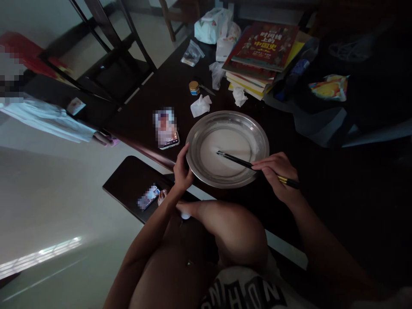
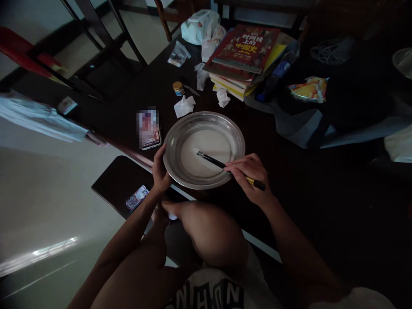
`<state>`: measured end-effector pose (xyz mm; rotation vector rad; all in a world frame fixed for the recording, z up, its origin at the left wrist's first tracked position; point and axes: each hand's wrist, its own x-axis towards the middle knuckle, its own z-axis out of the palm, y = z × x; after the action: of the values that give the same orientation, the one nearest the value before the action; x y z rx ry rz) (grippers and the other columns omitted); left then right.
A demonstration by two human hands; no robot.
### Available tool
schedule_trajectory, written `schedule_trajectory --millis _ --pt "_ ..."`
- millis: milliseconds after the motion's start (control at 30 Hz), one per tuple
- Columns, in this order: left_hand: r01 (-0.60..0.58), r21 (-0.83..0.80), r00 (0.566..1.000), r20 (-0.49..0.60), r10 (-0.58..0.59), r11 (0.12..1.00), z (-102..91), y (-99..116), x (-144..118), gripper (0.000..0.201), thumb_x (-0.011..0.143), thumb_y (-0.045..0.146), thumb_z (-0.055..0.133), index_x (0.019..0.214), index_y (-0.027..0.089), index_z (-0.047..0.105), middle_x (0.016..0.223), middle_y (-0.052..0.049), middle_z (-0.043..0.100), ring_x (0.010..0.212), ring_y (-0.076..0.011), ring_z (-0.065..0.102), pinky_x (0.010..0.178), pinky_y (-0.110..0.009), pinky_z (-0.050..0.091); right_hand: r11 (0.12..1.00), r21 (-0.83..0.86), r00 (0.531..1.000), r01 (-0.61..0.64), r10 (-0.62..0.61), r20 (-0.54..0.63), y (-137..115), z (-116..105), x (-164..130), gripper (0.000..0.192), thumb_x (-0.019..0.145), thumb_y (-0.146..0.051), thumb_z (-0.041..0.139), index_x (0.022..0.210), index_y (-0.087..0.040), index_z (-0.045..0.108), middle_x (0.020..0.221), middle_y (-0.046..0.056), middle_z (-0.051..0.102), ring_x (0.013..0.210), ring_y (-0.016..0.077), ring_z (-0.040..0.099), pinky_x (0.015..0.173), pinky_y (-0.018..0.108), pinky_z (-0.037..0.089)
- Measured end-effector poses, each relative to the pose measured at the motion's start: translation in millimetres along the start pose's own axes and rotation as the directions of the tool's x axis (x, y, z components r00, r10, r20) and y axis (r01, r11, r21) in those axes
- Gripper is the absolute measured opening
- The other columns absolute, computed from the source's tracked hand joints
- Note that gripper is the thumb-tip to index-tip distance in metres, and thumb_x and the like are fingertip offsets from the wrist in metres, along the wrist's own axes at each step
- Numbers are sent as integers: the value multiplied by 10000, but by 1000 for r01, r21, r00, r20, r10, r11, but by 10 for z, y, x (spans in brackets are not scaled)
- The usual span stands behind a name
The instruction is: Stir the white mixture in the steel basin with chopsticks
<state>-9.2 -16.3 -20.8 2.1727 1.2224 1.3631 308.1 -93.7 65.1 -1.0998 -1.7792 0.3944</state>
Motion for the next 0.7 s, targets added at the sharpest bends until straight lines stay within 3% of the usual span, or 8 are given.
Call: schedule_trajectory --millis 100,267,433,600,700 --pt "5 3 1000 -2 -5 1000 6 -14 -7 653 986 552 555 1545 243 417 1455 -156 608 1327 -300 620 1096 -476 541 1000 29 999 -7 9 -48 7 -4 -9 294 1014 -178 506 1064 -313 762 938 0 819 835 194 716 775 417 497" --pt "-15 -8 1000 -4 14 1000 -2 -2 -3 638 991 522 563 1549 250 414 1472 -154 596 1347 -295 607 1101 -454 538 1000 4 999 -1 1 34 4 -2 -9 254 1007 -209 543 1052 -321 766 969 -16 826 849 190 736 804 418 504" --pt "-25 -29 1000 -3 25 999 -5 9 2 628 993 498 564 1552 257 408 1473 -149 593 1349 -298 606 1106 -468 534 999 31 998 -30 32 -54 1 -12 -13 306 1019 -203 500 1085 -323 774 913 -8 812 828 199 698 769 409 501" --pt "1 -19 1000 3 -1 1000 4 -11 -6 649 986 540 557 1545 242 414 1472 -159 592 1347 -304 605 1112 -479 530 1000 21 1000 -15 14 22 -11 0 1 259 1002 -208 549 1061 -319 776 968 -15 825 855 188 722 797 403 501" --pt "25 -6 1000 -2 -25 1000 10 -11 -9 661 978 571 559 1531 231 432 1456 -161 605 1338 -304 610 1118 -483 523 1000 19 999 -19 20 -27 2 0 -7 269 1010 -212 527 1042 -311 775 960 -10 823 846 193 717 790 409 503"
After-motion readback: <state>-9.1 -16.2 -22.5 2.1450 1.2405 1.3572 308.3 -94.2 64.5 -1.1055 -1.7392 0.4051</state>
